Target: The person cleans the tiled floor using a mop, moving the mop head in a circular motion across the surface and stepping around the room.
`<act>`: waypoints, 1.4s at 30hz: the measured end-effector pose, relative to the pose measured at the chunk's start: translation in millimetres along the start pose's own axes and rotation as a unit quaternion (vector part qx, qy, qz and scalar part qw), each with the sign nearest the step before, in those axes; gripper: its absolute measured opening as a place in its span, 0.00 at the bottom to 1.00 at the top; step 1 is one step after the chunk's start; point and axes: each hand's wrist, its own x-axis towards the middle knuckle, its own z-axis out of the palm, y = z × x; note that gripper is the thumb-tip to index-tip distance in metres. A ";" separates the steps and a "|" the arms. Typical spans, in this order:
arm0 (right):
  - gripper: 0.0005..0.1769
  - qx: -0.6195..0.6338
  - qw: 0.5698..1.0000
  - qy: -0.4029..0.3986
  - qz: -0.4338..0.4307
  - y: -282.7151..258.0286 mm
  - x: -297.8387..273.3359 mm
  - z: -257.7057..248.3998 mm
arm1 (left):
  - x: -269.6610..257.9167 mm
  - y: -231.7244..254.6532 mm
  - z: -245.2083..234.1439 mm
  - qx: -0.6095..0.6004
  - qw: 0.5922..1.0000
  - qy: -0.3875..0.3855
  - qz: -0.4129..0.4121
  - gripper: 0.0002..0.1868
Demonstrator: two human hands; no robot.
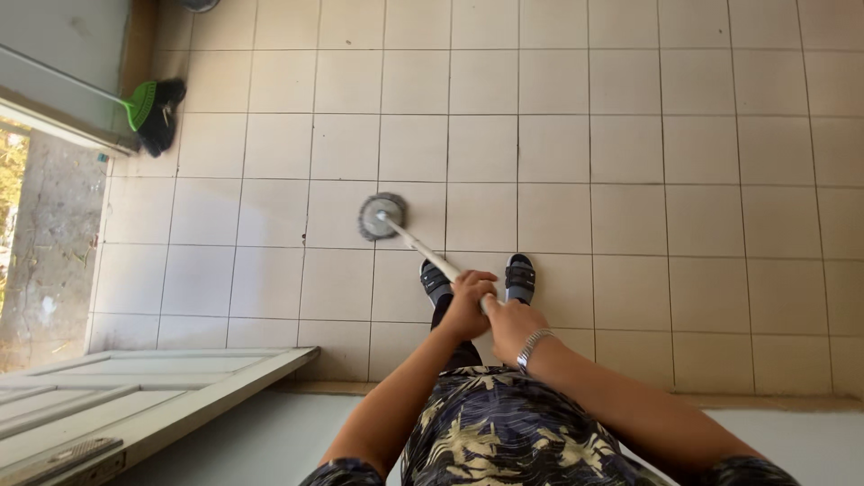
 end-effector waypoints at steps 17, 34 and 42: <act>0.42 0.084 0.992 0.025 0.095 50.3 23.1 39.9 | 43.3 -39.2 66.9 0.111 0.976 -0.186 -0.029 0.20; 0.44 0.793 0.585 0.049 0.161 86.7 -28.6 95.7 | 23.8 2.0 84.6 -0.071 0.977 -0.191 0.065 0.17; 0.19 0.866 0.464 -0.051 0.181 101.1 119.3 151.5 | 67.7 -20.7 35.9 0.244 0.903 -0.308 -0.174 0.44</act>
